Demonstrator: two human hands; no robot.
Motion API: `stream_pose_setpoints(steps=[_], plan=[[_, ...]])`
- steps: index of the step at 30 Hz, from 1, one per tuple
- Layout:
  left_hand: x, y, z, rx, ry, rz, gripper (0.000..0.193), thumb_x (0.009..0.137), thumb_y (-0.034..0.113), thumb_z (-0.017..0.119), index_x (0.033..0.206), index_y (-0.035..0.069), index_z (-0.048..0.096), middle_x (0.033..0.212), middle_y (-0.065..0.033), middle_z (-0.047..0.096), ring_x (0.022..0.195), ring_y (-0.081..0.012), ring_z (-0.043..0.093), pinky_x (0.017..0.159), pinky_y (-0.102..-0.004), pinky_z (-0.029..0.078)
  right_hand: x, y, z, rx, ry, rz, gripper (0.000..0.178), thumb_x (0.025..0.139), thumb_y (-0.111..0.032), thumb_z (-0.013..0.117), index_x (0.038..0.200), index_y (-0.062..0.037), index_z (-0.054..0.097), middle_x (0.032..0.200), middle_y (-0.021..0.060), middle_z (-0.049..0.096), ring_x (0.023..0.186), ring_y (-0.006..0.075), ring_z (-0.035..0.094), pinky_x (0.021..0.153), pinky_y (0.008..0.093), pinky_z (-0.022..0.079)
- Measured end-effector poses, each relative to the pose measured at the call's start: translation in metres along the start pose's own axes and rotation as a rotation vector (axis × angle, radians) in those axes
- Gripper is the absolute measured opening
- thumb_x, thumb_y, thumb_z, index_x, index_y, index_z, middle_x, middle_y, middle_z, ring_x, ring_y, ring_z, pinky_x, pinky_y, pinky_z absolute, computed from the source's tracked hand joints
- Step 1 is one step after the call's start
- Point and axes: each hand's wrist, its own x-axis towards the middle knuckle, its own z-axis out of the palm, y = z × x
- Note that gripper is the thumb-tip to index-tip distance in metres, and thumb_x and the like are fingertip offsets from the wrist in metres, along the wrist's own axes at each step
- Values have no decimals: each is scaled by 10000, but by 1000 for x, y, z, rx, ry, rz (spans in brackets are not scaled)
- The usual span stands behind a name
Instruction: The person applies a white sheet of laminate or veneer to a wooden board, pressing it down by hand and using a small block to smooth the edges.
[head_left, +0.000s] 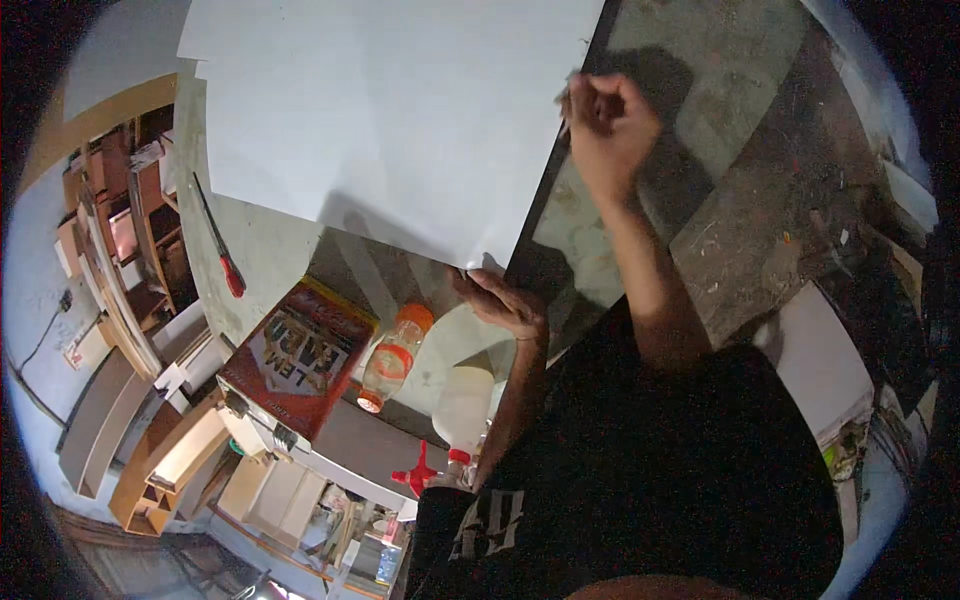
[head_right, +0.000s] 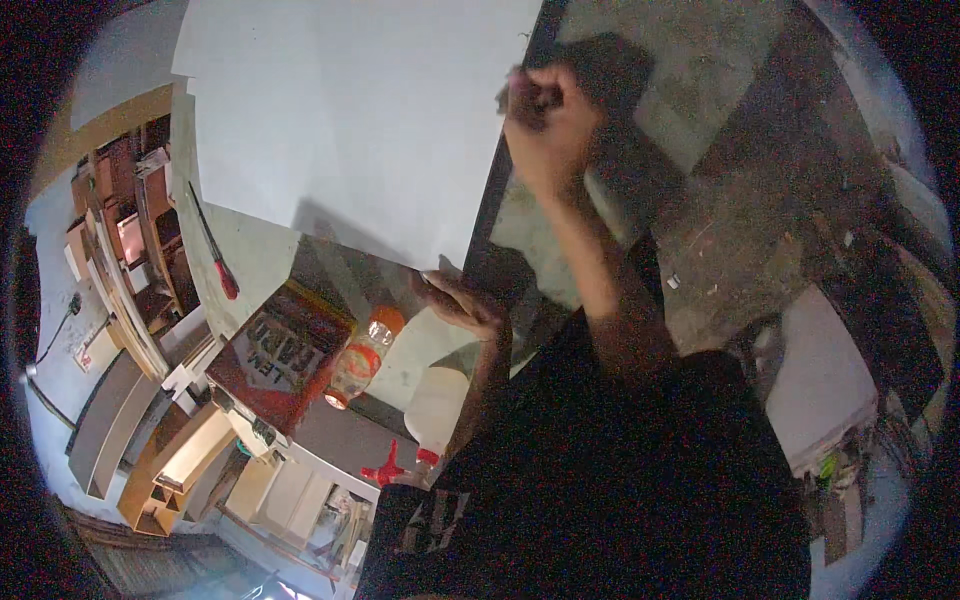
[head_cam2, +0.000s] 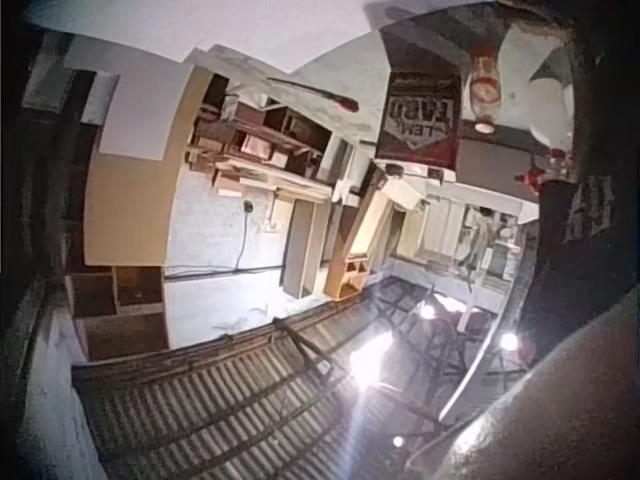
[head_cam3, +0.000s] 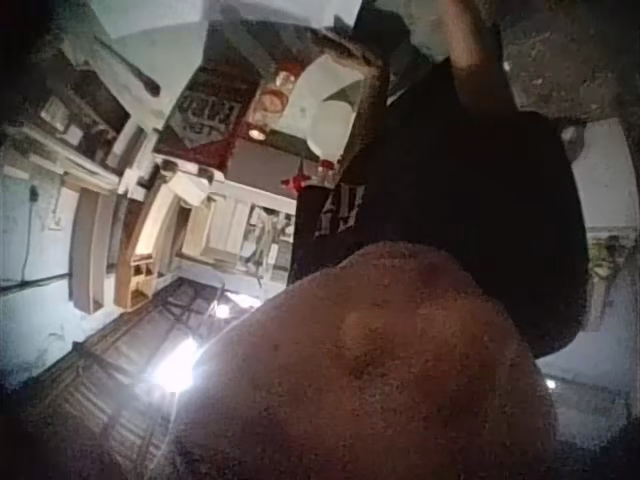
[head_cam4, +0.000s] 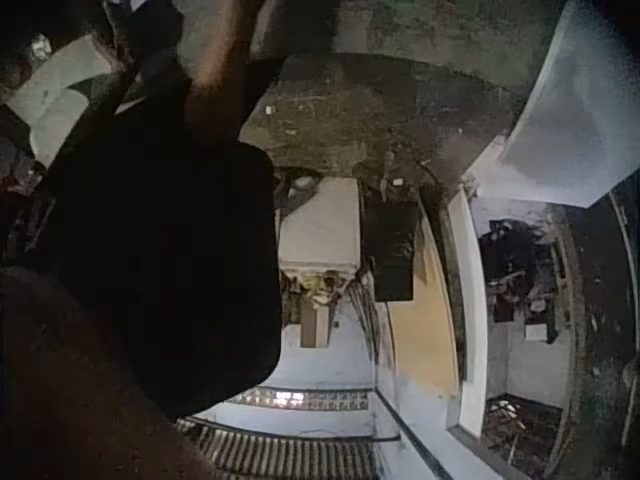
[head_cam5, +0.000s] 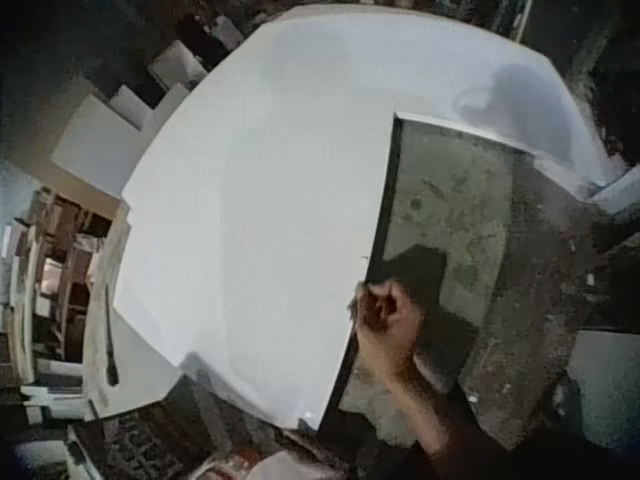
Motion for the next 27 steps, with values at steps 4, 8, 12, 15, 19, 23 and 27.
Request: stream_pose_setpoints(steps=[4,8,12,15,19,23,27], plan=[[8,44,3,-48,11,-279,592,1059,374,389,1417,-94,341,1330,-273,493,1189,-307,490,1032,-421,402,-18,12,-4,18,3,2,102,878,10,697,856,0,598,716,35,645,639,86,605,601,243,508],[5,20,6,-97,44,-255,572,1061,349,389,1411,-102,343,1309,-282,507,1170,-304,503,1021,-416,407,8,8,-5,-166,14,-59,100,883,28,685,853,4,592,725,35,643,674,97,623,616,263,529],[3,15,8,-119,14,-243,566,1060,320,407,1396,-131,338,1297,-295,507,1158,-293,510,1012,-396,413,7,21,-10,-174,-20,-34,119,874,11,701,840,-14,589,732,32,645,680,89,620,609,278,528],[5,17,5,-177,-20,-240,578,1061,321,411,1402,-138,324,1297,-302,502,1160,-295,509,995,-388,430,-17,13,-9,-72,-21,50,115,847,-62,732,827,-37,621,743,61,695,676,111,651,631,281,515],[7,27,4,-78,31,-251,534,1061,291,373,1391,-130,375,1328,-321,493,1162,-382,525,998,-434,409,32,15,-5,-234,11,-74,160,887,-77,726,815,-24,593,739,33,673,680,92,621,601,262,512],[3,15,9,-224,82,-251,551,1057,298,407,1400,-130,352,1323,-309,491,1139,-336,534,985,-426,441,15,8,-6,-321,-31,-117,152,880,-75,732,824,-19,601,736,48,679,705,107,640,629,269,520],[5,24,9,-250,5,-324,578,1056,316,430,1425,-114,314,1333,-285,478,1170,-288,520,1029,-410,455,15,9,-7,-265,17,-117,159,882,-62,725,804,-13,594,724,42,664,695,104,620,637,272,507]])
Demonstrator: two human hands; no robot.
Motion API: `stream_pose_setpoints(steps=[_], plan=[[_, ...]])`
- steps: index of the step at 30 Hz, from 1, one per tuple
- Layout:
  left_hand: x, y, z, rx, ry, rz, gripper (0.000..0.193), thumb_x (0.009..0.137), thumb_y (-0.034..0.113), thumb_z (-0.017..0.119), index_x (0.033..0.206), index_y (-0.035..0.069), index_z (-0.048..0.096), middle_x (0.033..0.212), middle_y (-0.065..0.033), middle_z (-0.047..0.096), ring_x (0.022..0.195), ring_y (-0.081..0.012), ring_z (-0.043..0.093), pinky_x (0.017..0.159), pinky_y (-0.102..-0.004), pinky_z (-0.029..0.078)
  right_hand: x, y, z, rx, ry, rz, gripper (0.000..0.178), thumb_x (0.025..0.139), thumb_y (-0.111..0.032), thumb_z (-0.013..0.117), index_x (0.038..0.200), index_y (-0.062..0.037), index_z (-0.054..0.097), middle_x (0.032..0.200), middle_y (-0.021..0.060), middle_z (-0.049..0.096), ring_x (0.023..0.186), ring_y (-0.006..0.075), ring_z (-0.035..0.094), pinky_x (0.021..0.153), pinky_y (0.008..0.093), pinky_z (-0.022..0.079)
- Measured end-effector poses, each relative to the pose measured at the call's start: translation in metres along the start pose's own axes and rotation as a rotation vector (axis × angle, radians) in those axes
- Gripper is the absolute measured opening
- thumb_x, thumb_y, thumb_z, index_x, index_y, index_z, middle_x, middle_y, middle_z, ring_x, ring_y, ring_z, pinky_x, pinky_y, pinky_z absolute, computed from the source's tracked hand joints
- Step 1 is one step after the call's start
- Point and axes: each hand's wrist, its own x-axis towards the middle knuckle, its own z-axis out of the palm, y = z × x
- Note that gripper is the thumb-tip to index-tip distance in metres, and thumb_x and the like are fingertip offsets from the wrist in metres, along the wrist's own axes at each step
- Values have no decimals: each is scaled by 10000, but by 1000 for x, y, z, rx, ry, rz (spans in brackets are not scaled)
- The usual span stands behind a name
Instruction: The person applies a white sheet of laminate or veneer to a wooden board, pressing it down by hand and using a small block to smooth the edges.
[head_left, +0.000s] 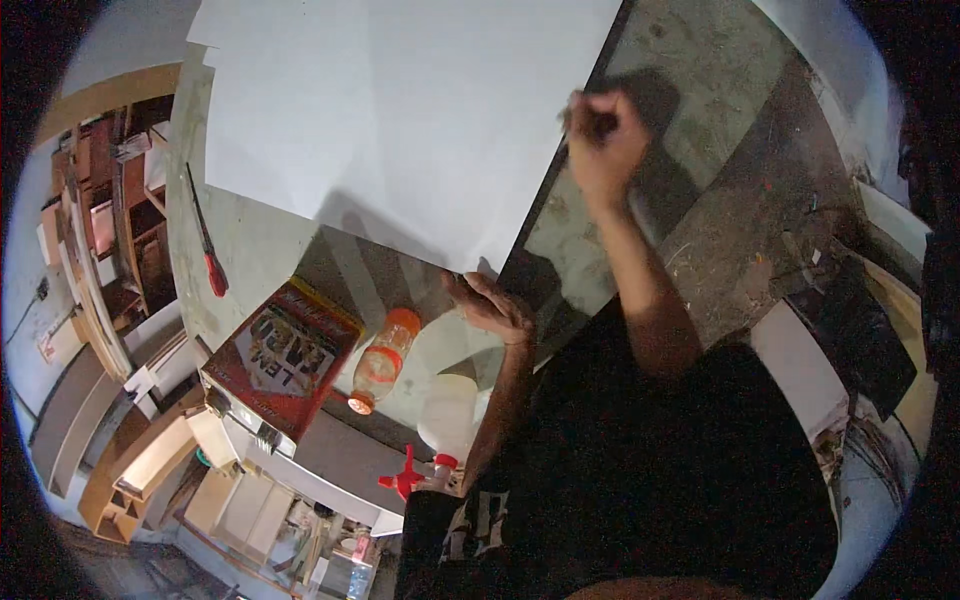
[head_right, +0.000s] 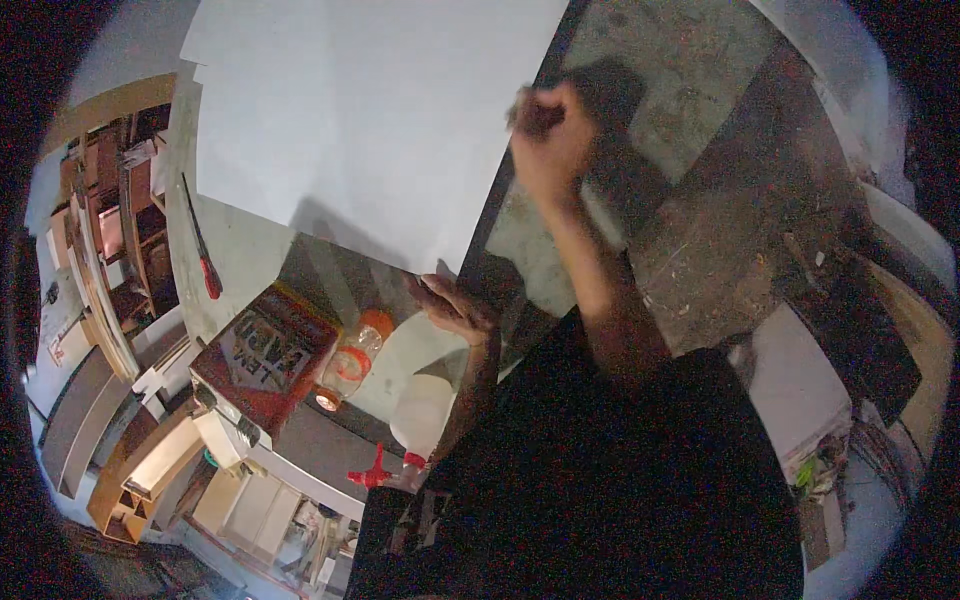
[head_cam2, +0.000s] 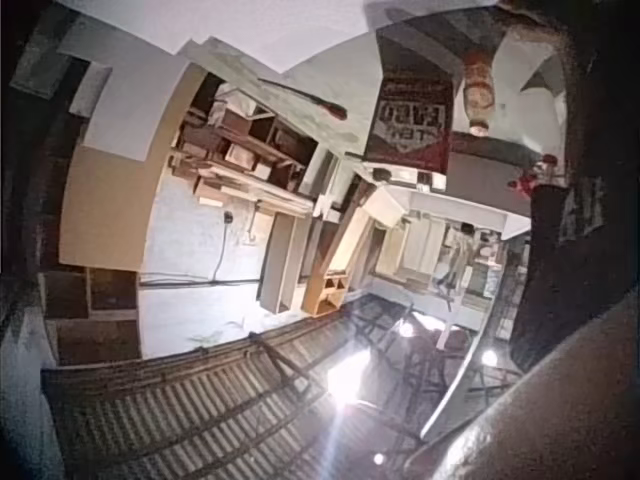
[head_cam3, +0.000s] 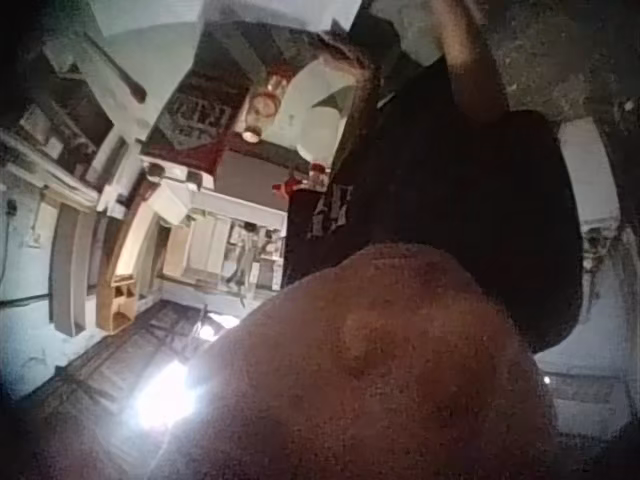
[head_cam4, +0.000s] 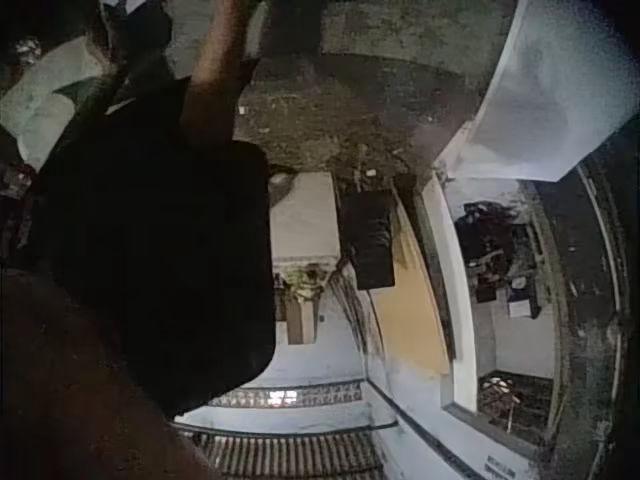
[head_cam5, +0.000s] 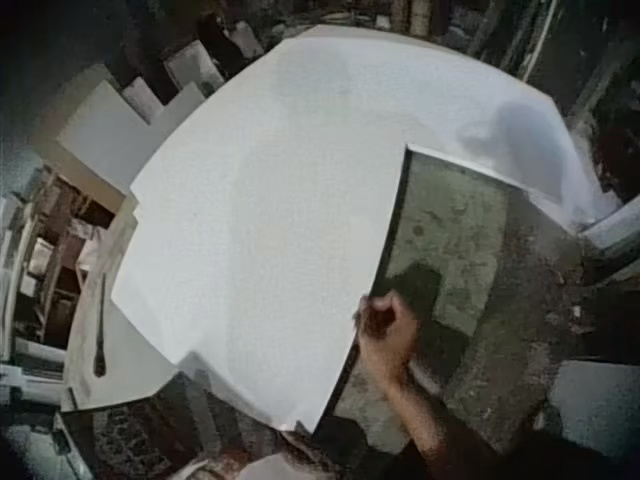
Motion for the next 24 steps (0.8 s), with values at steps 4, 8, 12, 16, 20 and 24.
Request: stream_pose_setpoints(steps=[4,8,12,16,20,24], plan=[[-2,10,-6,243,9,85,589,1056,358,406,1417,-104,352,1323,-315,505,1144,-326,561,992,-413,469,43,16,8,1,2,-99,171,876,-37,721,789,-31,574,737,36,658,683,78,606,622,252,489],[1,9,0,197,45,98,609,1051,388,399,1411,-104,374,1313,-335,523,1131,-385,572,967,-439,462,-18,9,1,90,-50,-19,169,867,-24,721,793,-35,570,727,30,647,694,80,611,626,253,497],[-2,11,-4,244,-3,24,599,1054,373,406,1418,-101,366,1299,-300,545,1119,-326,578,936,-421,476,34,8,-5,-26,-11,-73,168,867,-44,726,801,-28,572,722,11,631,700,85,614,663,263,501],[-1,2,-1,76,66,53,567,1058,338,417,1418,-99,371,1316,-268,538,1118,-271,561,953,-402,465,9,-13,-3,-12,-57,-1,169,876,-67,726,804,-30,577,740,25,654,698,79,603,654,247,477],[-1,11,-2,61,53,28,549,1059,318,419,1418,-95,376,1358,-270,503,1164,-281,529,1006,-398,427,-1,7,3,60,-20,-31,163,873,-48,726,803,-34,579,739,18,649,691,70,599,615,246,472],[-6,5,0,95,102,-35,568,1058,324,414,1416,-114,361,1362,-280,496,1193,-292,526,1017,-395,430,36,12,12,82,0,-14,157,867,-36,718,792,-45,580,731,27,651,657,85,594,615,255,476]])
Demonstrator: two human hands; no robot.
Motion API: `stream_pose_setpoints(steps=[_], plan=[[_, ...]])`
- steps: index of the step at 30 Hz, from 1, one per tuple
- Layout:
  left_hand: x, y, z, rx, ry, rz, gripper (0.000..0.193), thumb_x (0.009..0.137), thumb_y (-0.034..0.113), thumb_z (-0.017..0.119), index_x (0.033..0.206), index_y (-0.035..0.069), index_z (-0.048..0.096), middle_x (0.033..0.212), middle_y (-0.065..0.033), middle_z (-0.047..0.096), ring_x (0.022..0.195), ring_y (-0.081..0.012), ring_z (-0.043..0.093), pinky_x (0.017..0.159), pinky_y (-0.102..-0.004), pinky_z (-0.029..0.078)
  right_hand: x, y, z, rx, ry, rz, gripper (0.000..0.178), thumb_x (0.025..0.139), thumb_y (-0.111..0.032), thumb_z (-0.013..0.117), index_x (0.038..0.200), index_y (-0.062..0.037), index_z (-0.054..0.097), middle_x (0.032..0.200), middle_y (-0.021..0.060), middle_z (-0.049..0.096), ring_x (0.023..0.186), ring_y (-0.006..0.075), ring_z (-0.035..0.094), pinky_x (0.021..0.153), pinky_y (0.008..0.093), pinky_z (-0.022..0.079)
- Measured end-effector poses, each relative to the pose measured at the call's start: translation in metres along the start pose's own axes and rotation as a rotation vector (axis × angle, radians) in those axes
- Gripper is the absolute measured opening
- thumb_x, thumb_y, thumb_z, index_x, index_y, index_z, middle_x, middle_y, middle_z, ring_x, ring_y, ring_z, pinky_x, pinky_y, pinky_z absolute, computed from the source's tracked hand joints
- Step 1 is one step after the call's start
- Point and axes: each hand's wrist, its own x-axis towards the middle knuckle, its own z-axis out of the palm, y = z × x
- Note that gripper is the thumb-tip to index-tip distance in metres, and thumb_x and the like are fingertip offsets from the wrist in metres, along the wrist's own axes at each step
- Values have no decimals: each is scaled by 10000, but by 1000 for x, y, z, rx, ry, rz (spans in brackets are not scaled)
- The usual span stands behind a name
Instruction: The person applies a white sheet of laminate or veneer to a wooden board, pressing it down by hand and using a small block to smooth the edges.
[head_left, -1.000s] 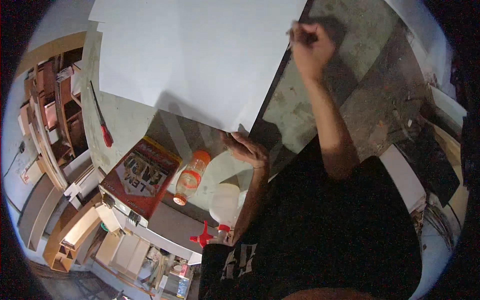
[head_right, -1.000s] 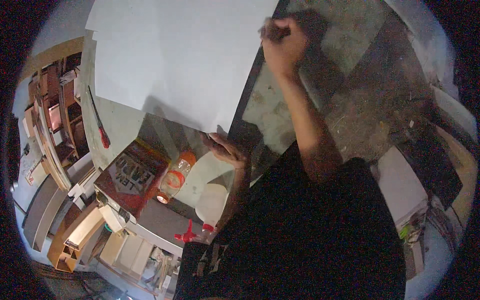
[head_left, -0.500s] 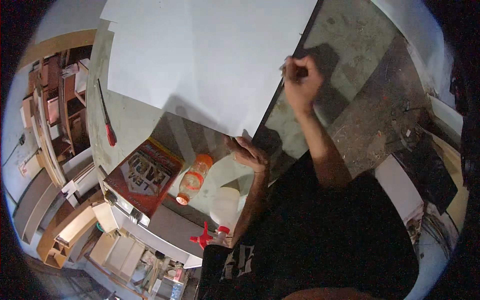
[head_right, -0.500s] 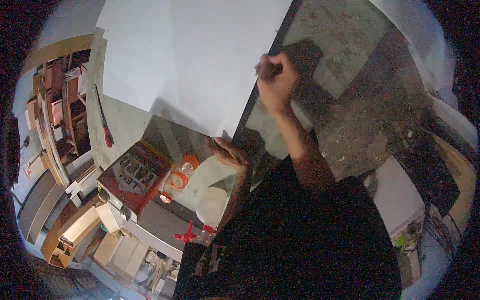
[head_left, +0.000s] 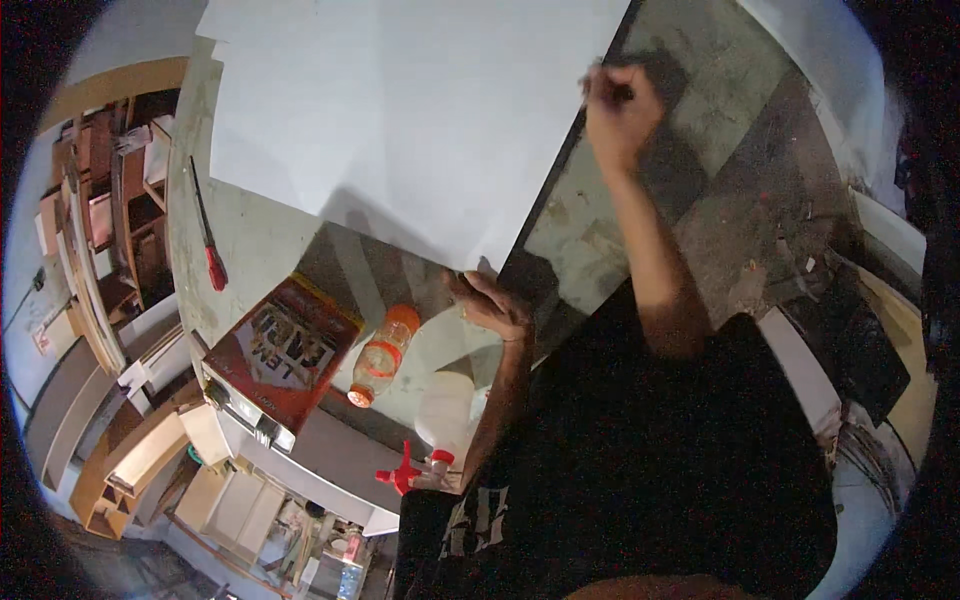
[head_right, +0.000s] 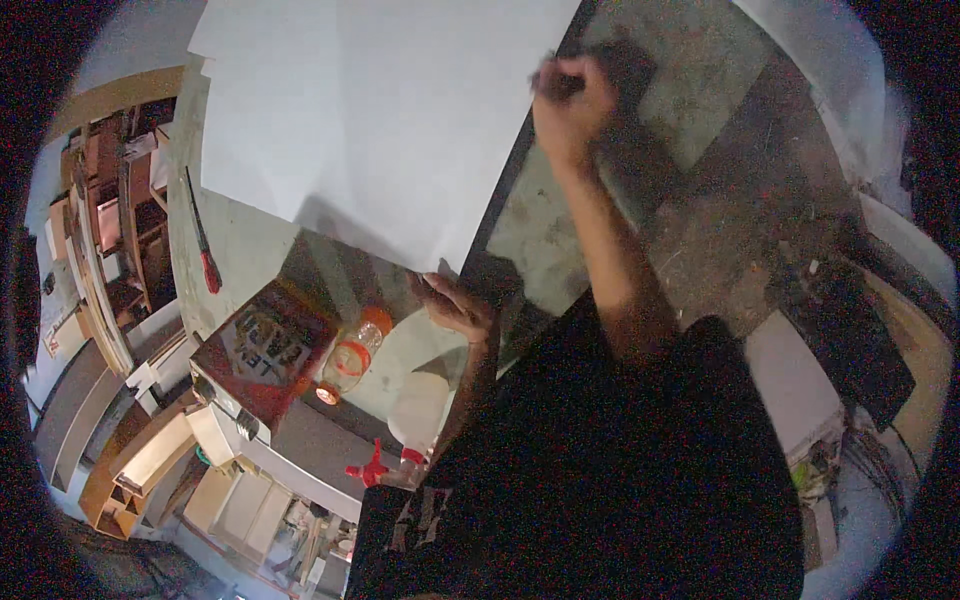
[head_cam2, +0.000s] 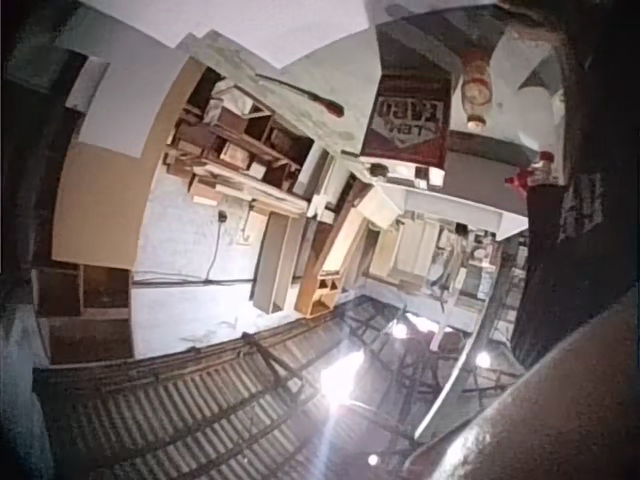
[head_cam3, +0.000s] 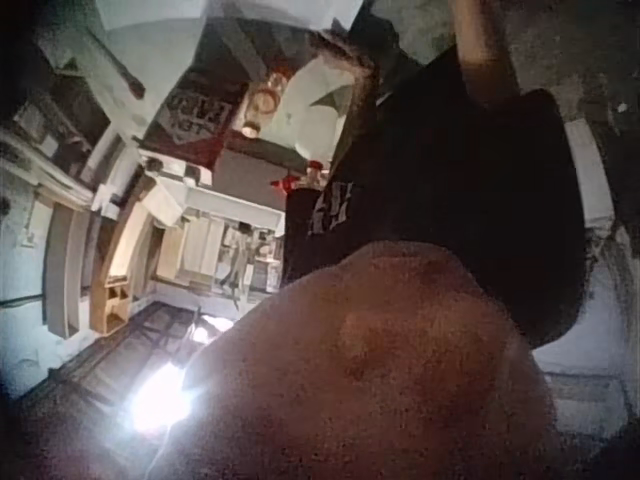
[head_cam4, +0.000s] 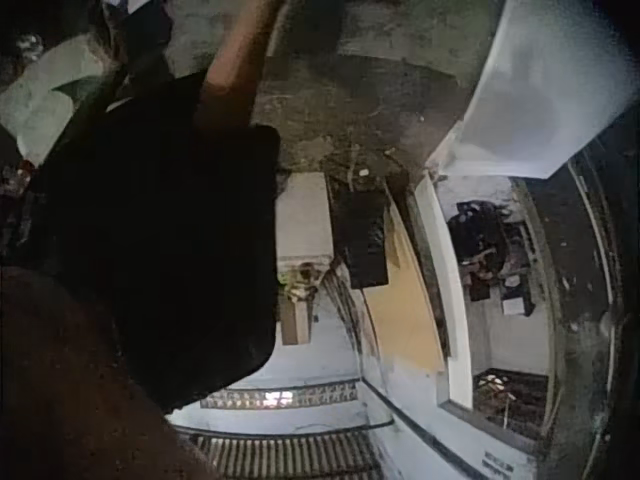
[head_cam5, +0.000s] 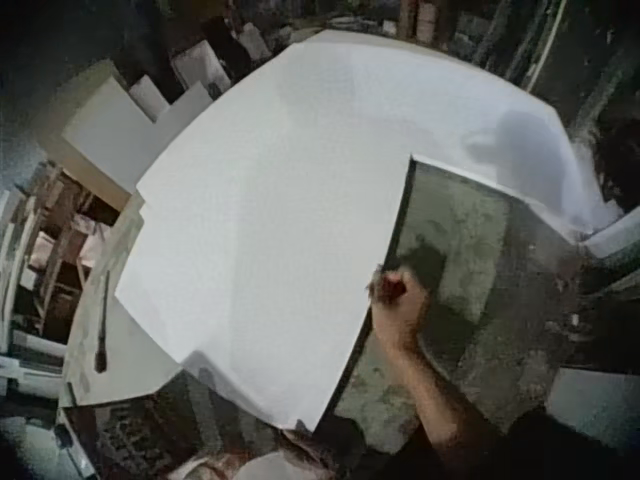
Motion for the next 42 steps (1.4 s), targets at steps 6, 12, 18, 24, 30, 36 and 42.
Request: stream_pose_setpoints(steps=[6,12,18,24,30,36,42], plan=[[4,9,5,26,-29,80,575,1053,359,416,1388,-107,399,1245,-296,572,1089,-303,590,915,-382,495,-21,-7,-12,-55,34,-68,138,856,-47,733,803,-47,605,722,23,656,656,106,600,635,274,485],[11,-18,-2,60,-71,84,582,1053,373,421,1371,-114,411,1212,-287,579,1027,-264,584,868,-356,486,9,11,-3,-108,63,-149,135,851,-17,719,775,-29,608,712,13,647,677,90,588,616,268,473],[6,-6,-2,45,-30,87,613,1048,392,423,1381,-122,405,1211,-281,587,1059,-264,573,888,-365,475,38,15,-7,-157,71,-132,165,845,-32,743,770,-40,596,695,37,653,658,108,613,605,271,486],[7,16,1,96,-24,156,595,1044,372,424,1370,-126,410,1178,-294,607,1044,-327,586,888,-398,472,-5,1,-13,-77,-33,9,149,852,-65,742,780,-38,613,723,39,675,667,115,622,628,284,499],[2,-1,0,112,-4,58,591,1044,378,406,1376,-110,411,1176,-310,612,1006,-349,606,861,-422,484,88,12,-8,-279,92,-219,150,856,-22,726,771,-48,604,729,56,670,689,96,626,621,267,503],[4,6,-1,109,18,104,587,1050,379,396,1405,-87,391,1172,-298,620,1042,-370,624,859,-422,497,-11,15,-4,78,-6,-41,131,844,-34,734,781,-38,618,730,58,671,692,102,616,628,275,500],[14,-22,2,255,21,382,588,1057,386,384,1428,-70,380,1176,-276,626,1048,-346,629,872,-388,496,90,12,0,-249,114,-215,123,838,-48,710,751,-53,623,712,25,660,675,130,620,647,298,500]])
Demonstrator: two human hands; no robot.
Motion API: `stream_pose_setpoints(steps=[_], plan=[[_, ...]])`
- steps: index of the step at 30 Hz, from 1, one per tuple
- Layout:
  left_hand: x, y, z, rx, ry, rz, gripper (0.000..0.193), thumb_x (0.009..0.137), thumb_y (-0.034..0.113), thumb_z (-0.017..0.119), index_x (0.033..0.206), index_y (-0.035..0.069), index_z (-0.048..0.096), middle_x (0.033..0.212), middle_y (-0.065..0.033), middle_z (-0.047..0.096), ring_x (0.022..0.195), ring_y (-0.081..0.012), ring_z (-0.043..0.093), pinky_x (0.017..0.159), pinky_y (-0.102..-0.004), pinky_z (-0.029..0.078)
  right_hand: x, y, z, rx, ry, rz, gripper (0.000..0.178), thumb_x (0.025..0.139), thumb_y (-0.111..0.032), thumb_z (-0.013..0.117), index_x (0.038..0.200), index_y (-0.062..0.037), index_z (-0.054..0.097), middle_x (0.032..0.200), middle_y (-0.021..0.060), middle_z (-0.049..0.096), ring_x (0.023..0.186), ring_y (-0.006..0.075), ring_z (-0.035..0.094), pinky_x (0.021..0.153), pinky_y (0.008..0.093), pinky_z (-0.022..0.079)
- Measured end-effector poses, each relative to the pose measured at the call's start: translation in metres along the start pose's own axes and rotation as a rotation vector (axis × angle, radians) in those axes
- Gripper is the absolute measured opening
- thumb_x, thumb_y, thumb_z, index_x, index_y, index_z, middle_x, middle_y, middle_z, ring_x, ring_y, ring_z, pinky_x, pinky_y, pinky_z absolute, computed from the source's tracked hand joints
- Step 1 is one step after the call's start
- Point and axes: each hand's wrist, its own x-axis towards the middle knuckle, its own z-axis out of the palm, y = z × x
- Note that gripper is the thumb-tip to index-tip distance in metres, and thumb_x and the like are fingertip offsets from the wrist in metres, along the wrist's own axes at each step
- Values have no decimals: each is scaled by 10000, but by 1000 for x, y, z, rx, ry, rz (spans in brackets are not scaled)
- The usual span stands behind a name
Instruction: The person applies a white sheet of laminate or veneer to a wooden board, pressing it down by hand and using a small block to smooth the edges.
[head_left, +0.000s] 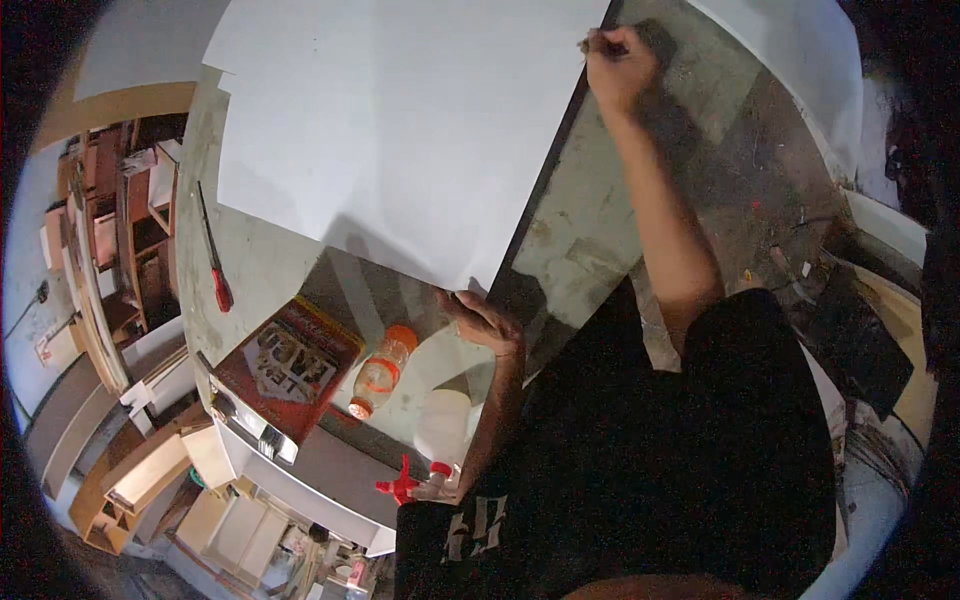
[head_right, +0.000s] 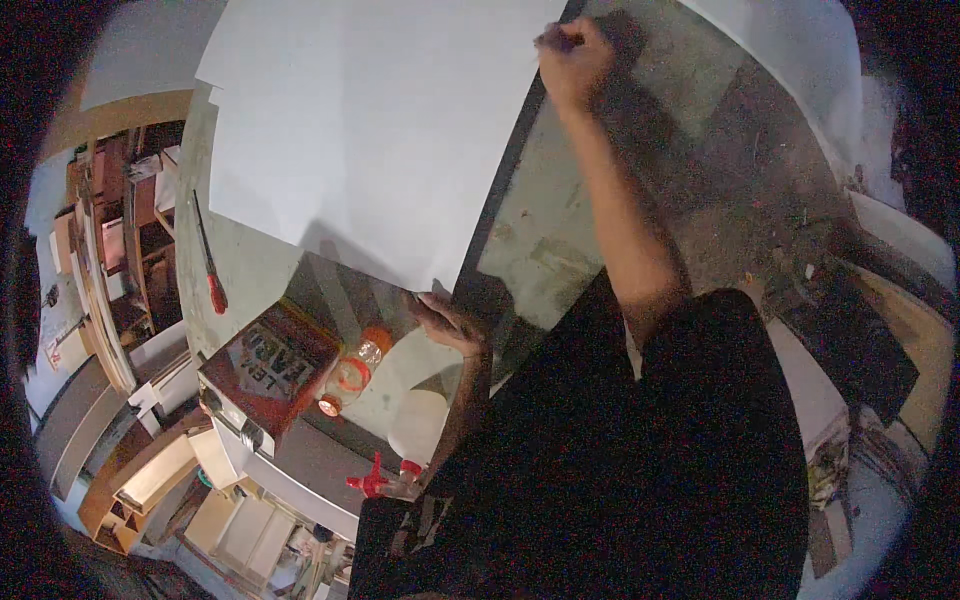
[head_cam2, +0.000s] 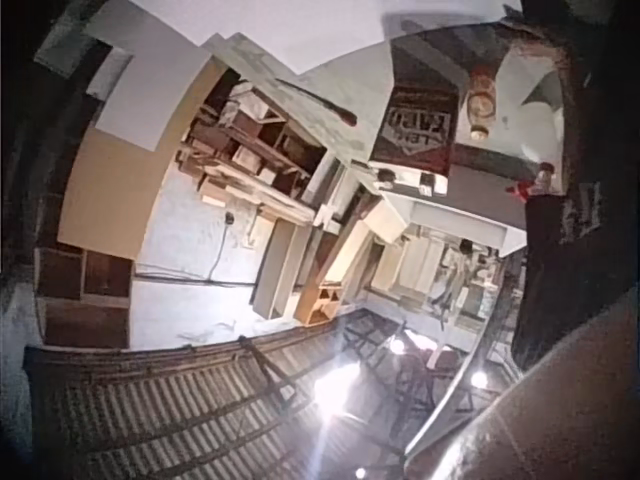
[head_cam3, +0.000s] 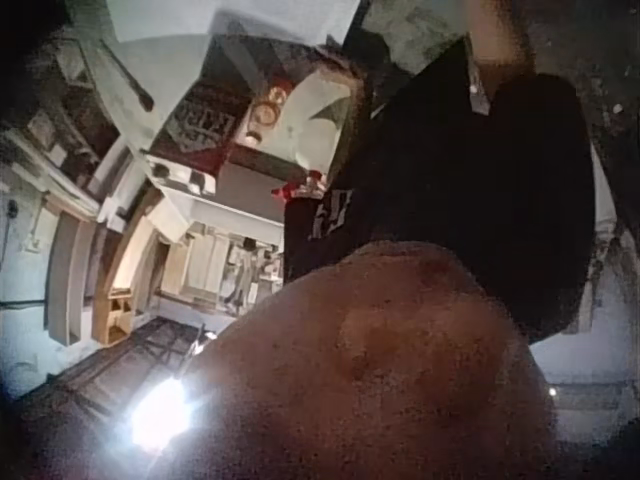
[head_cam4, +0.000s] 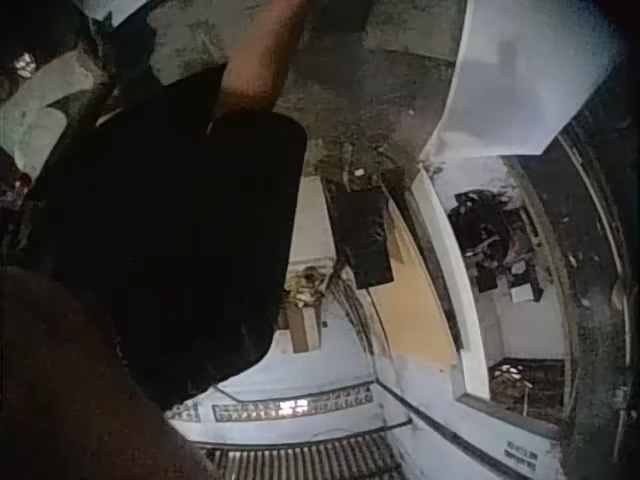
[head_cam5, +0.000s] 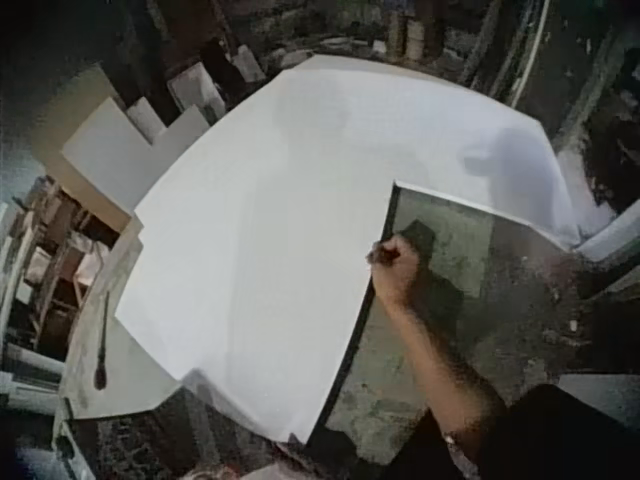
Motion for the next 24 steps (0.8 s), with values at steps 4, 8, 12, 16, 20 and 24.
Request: stream_pose_setpoints(steps=[4,8,12,16,20,24], plan=[[-7,8,-10,-180,-69,-328,598,1060,393,378,1424,-82,376,1174,-251,617,991,-293,604,859,-375,489,-69,-26,-17,173,-114,166,155,834,-51,718,732,-55,601,694,17,648,673,108,590,647,294,488],[5,29,-10,-81,-74,-233,611,1062,393,376,1411,-108,374,1165,-241,615,938,-265,579,844,-370,485,-31,6,-7,70,-14,37,171,709,-63,771,796,-47,624,716,82,663,725,193,652,711,326,513],[-3,22,-5,-120,-31,-250,563,1057,341,369,1411,-97,370,1206,-333,575,979,-359,624,826,-425,509,54,32,16,52,65,-46,133,702,-50,747,782,-44,640,712,65,669,690,172,633,676,318,508],[3,18,-13,-19,-68,-296,547,1057,319,379,1410,-99,369,1178,-335,590,972,-360,629,823,-423,509,-19,-1,4,150,-22,17,138,809,-71,736,731,-49,625,702,41,670,665,122,604,647,306,496],[1,21,-15,-33,-116,-303,545,1056,314,385,1398,-110,372,1133,-339,612,957,-378,628,797,-427,509,-18,-11,-2,112,-18,57,175,814,-63,744,711,-57,603,702,39,663,659,113,590,633,301,484],[0,28,-5,-89,-24,-219,573,1058,358,366,1400,-101,386,1172,-331,598,990,-379,620,825,-431,497,100,32,17,6,61,14,161,813,-115,751,741,-45,625,718,35,668,677,126,594,645,317,482]])
